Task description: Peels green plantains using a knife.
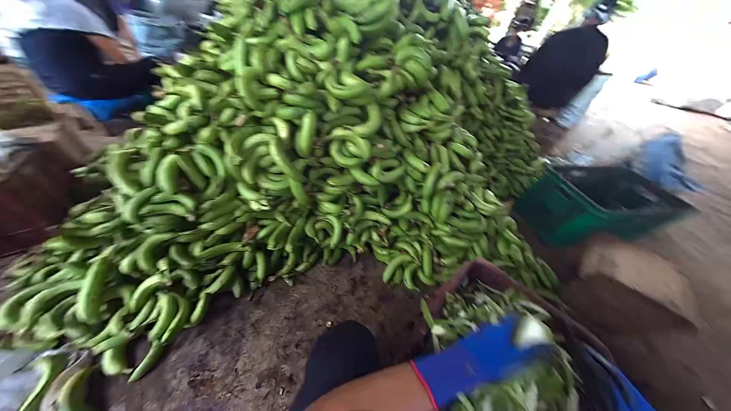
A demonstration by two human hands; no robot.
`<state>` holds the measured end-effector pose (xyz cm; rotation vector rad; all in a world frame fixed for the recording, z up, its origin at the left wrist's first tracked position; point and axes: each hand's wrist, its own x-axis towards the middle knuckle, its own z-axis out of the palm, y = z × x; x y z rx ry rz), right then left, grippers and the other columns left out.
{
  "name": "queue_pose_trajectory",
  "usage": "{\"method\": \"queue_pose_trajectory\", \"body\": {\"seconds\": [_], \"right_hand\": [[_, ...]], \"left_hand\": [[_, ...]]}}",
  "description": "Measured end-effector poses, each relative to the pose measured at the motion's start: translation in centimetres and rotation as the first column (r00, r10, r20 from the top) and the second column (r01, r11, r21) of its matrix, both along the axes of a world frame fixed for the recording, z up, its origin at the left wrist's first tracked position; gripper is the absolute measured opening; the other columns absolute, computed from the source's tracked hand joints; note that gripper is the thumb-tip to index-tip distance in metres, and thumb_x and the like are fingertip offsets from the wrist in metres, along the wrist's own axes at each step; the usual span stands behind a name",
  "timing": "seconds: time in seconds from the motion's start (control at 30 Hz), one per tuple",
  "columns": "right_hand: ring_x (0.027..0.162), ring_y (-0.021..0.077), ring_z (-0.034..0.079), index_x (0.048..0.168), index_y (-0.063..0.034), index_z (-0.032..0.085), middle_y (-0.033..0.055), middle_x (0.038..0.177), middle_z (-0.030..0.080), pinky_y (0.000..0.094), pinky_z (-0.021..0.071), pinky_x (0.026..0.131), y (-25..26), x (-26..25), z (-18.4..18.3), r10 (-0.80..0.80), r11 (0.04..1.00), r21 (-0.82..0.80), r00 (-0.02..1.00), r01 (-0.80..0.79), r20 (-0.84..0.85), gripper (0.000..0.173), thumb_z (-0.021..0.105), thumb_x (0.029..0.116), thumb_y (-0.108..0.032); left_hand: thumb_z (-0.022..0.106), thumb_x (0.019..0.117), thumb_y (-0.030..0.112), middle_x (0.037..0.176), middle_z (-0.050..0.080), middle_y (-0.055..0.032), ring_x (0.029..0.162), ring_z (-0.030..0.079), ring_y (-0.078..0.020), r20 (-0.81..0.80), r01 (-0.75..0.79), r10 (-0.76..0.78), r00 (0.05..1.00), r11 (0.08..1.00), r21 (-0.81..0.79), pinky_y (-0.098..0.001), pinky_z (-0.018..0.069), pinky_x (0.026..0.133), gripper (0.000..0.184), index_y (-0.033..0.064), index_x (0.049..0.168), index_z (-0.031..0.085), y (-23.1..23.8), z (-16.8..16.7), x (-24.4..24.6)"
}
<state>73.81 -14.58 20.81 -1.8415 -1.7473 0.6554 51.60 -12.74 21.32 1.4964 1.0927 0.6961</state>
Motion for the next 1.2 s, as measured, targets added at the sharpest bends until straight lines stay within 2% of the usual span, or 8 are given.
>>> {"method": "queue_pose_trajectory", "body": {"seconds": [0.1,0.2,0.37,0.53,0.73,0.87,1.07,1.2], "right_hand": [[0.124,0.0425,0.062,0.145,-0.0024,0.056,0.0255,0.137,0.062,0.0623,0.0464,0.104,-1.3,-1.0,-0.5,0.119,0.970,0.197,0.983,-0.146,0.141,0.053,0.053,0.1002,-0.030],[0.102,0.0483,0.068,0.136,-0.0064,0.066,0.0264,0.118,0.069,0.0655,0.0532,0.084,-2.1,-1.9,-0.8,0.193,0.888,0.330,0.911,-0.319,0.364,0.060,0.060,0.0896,-0.044],[0.094,0.0462,0.070,0.117,-0.0140,0.077,0.0237,0.107,0.072,0.0610,0.0546,0.077,-2.7,-1.9,-1.4,0.184,0.747,0.480,0.837,-0.460,0.515,0.053,0.060,0.0884,-0.055],[0.093,0.0453,0.069,0.115,-0.0171,0.078,0.0225,0.105,0.072,0.0597,0.0538,0.076,-3.1,-1.8,-1.2,0.105,0.725,0.530,0.832,-0.439,0.545,0.048,0.059,0.0902,-0.053],[0.115,0.0453,0.065,0.146,-0.0164,0.059,0.0238,0.128,0.066,0.0662,0.0493,0.095,-2.4,-2.5,1.4,0.035,0.999,0.026,0.955,-0.045,0.296,0.043,0.056,0.1040,-0.027],[0.123,0.0421,0.061,0.146,-0.0161,0.058,0.0223,0.130,0.066,0.0660,0.0416,0.105,0.2,0.5,0.8,-0.109,0.969,-0.204,0.983,0.139,0.150,0.043,0.044,0.1104,-0.036],[0.105,0.0445,0.068,0.135,-0.0092,0.067,0.0243,0.119,0.069,0.0641,0.0537,0.086,-2.9,-0.8,-1.3,0.197,0.938,0.229,0.942,-0.262,0.272,0.050,0.067,0.0890,-0.029],[0.093,0.0423,0.070,0.128,-0.0152,0.073,0.0207,0.107,0.072,0.0598,0.0559,0.076,-3.3,-1.7,-2.2,0.204,0.854,0.376,0.896,-0.360,0.396,0.046,0.063,0.0890,-0.038]], "left_hand": [[0.046,0.1092,0.025,0.140,0.057,-0.0231,0.126,0.058,-0.0277,0.161,-0.141,0.157,0.974,0.985,-0.103,-0.0432,0.0437,0.110,0.046,-0.0014,0.147,0.048,1.6,-1.0,-1.0],[0.037,0.1111,0.020,0.106,0.064,-0.0069,0.089,0.062,-0.0077,0.484,-0.135,0.292,0.824,0.933,-0.333,-0.0248,0.0535,0.082,0.033,0.0000,0.130,0.055,1.1,-1.1,-2.0],[0.032,0.1099,0.042,0.078,0.063,-0.0035,0.064,0.063,-0.0108,0.661,0.040,0.383,0.645,0.847,-0.530,-0.0241,0.0546,0.057,0.044,0.0094,0.108,0.061,2.3,-3.4,-2.3],[0.034,0.1071,0.045,0.078,0.063,-0.0024,0.062,0.063,-0.0102,0.717,0.102,0.427,0.551,0.818,-0.566,-0.0239,0.0555,0.055,0.042,0.0125,0.106,0.061,2.2,-3.4,-2.3],[0.033,0.1116,0.029,0.108,0.065,-0.0048,0.089,0.063,-0.0065,0.459,-0.132,0.215,0.862,0.969,-0.207,-0.0244,0.0545,0.080,0.040,0.0072,0.139,0.052,-1.0,-2.4,-0.1],[0.033,0.1102,0.033,0.120,0.064,-0.0084,0.095,0.063,-0.0108,0.300,-0.034,0.083,0.950,0.986,-0.165,-0.0286,0.0533,0.084,0.047,0.0143,0.152,0.043,-1.3,-1.3,0.2],[0.032,0.1116,0.035,0.096,0.066,-0.0019,0.082,0.065,-0.0073,0.497,-0.199,0.339,0.799,0.928,-0.314,-0.0251,0.0564,0.074,0.040,0.0092,0.125,0.060,1.1,-4.4,-2.0],[0.037,0.1095,0.042,0.139,0.058,-0.0051,0.116,0.060,-0.0117,0.330,-0.261,0.309,0.892,0.948,-0.182,-0.0342,0.0503,0.098,0.049,0.0232,0.155,0.040,0.7,-3.5,-2.0]]}}
